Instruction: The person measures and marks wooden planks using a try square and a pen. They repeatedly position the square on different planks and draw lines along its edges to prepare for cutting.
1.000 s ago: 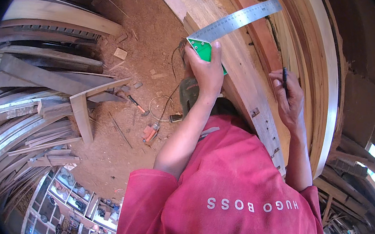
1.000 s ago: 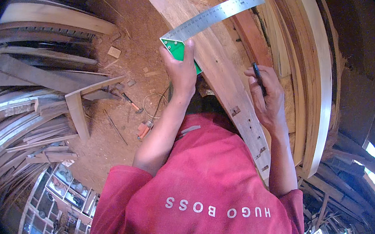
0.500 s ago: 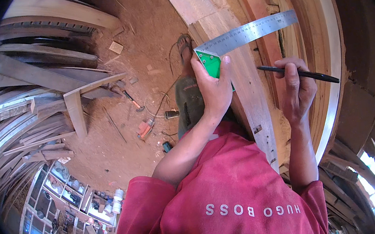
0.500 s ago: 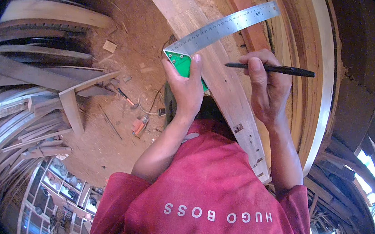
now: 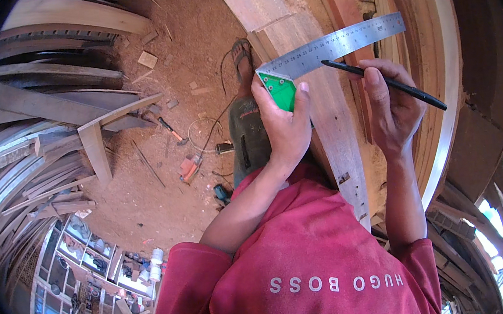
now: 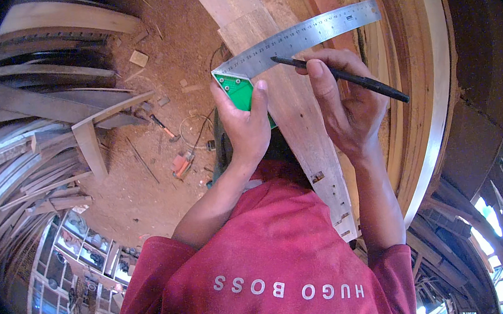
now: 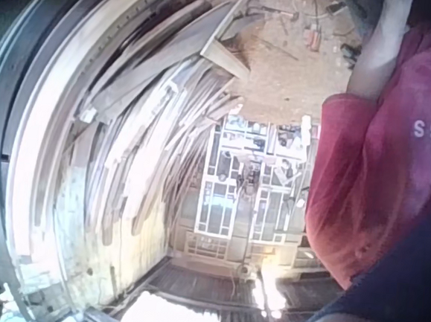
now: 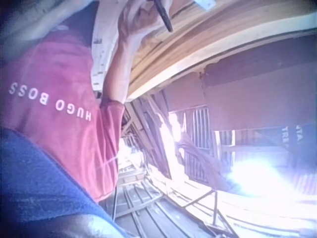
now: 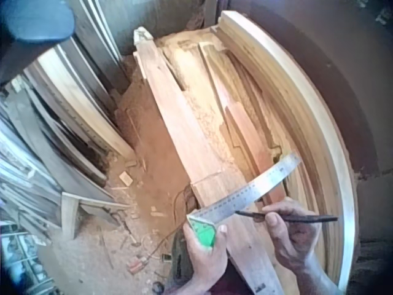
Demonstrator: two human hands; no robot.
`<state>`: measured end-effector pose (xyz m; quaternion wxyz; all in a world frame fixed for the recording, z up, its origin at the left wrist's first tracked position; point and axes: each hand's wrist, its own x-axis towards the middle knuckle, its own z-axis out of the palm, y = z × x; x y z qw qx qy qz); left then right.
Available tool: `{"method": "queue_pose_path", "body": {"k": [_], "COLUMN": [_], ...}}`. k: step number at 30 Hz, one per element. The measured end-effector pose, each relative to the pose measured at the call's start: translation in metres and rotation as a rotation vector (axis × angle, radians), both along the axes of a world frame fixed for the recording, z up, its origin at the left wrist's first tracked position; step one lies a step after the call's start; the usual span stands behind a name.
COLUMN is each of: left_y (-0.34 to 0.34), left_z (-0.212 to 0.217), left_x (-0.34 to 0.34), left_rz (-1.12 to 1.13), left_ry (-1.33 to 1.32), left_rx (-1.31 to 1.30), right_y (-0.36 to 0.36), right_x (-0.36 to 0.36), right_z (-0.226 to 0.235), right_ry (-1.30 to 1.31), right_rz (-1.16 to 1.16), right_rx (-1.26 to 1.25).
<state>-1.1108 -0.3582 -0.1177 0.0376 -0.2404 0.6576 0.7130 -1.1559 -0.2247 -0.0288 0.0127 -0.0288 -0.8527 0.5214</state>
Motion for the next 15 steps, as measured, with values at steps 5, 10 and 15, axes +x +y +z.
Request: {"method": "queue_pose_path", "body": {"k": [5, 10, 15], "left_y": [0.0, 0.0, 0.0], "left_z": [-0.001, 0.001, -0.001], "left_x": [0.001, 0.0, 0.0], "left_rz": [-0.001, -0.006, -0.003], "left_ry": [-0.027, -0.035, -0.009], "left_rx": [-0.011, -0.008, 0.001], "right_y": [-0.002, -0.002, -0.002], "right_x": [-0.006, -0.01, -0.013], "right_z": [-0.006, -0.006, -0.013], "right_ry": [0.007, 0.01, 0.018], "right_rz": [0.003, 0.017, 0.019], "right_rx": [-0.035, -0.013, -0.052]}}
